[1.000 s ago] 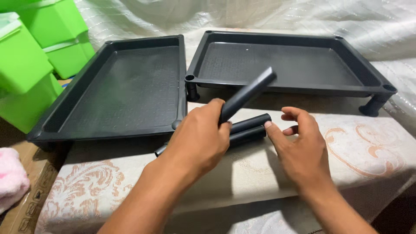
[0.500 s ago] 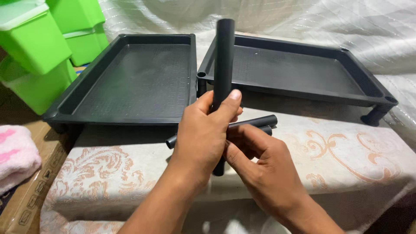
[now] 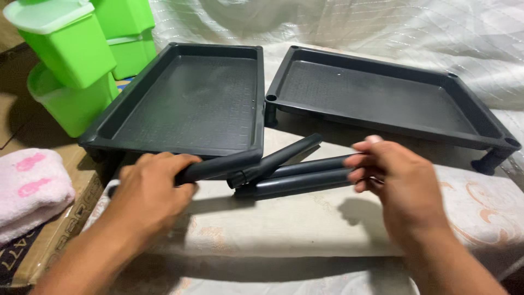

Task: The person disassembles a black plastic two-tier stand by removing the legs and separating the trays. They then wipe the surface of one tray with a pink and white cloth.

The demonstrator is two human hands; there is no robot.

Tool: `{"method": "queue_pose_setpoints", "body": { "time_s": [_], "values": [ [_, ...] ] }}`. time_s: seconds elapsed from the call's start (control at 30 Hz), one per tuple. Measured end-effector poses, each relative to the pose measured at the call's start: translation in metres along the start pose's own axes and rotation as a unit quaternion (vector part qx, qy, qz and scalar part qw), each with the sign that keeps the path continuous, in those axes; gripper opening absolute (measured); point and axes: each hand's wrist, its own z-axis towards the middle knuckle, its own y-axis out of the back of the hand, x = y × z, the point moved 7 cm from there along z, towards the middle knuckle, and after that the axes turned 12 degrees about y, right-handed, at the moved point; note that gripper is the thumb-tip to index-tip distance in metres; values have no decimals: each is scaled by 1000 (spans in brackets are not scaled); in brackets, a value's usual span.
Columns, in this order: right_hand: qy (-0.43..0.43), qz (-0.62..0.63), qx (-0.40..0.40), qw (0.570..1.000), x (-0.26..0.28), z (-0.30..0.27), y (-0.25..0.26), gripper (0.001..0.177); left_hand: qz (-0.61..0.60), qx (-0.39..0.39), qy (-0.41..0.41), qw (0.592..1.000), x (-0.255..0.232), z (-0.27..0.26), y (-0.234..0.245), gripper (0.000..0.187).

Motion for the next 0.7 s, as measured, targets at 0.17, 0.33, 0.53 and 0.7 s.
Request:
{"method": "queue_pose_setpoints", "body": {
  "time_s": [0.17, 0.33, 0.53, 0.7],
  "values": [
    [-57, 82, -78, 992, -16, 15, 28, 29, 85, -12, 33, 996, 33, 5, -7, 48],
    [-96, 110, -152, 978, -33, 29, 56, 26, 140, 42, 105, 984, 51, 10, -24, 53],
    [-102, 194, -199, 955, -40, 44, 76, 44, 113, -8, 74, 991, 38, 4, -18, 50],
    [-115, 181, -213, 953, -44, 49, 72, 65, -27, -66, 103, 992, 16, -8, 3, 36]
  ]
}}
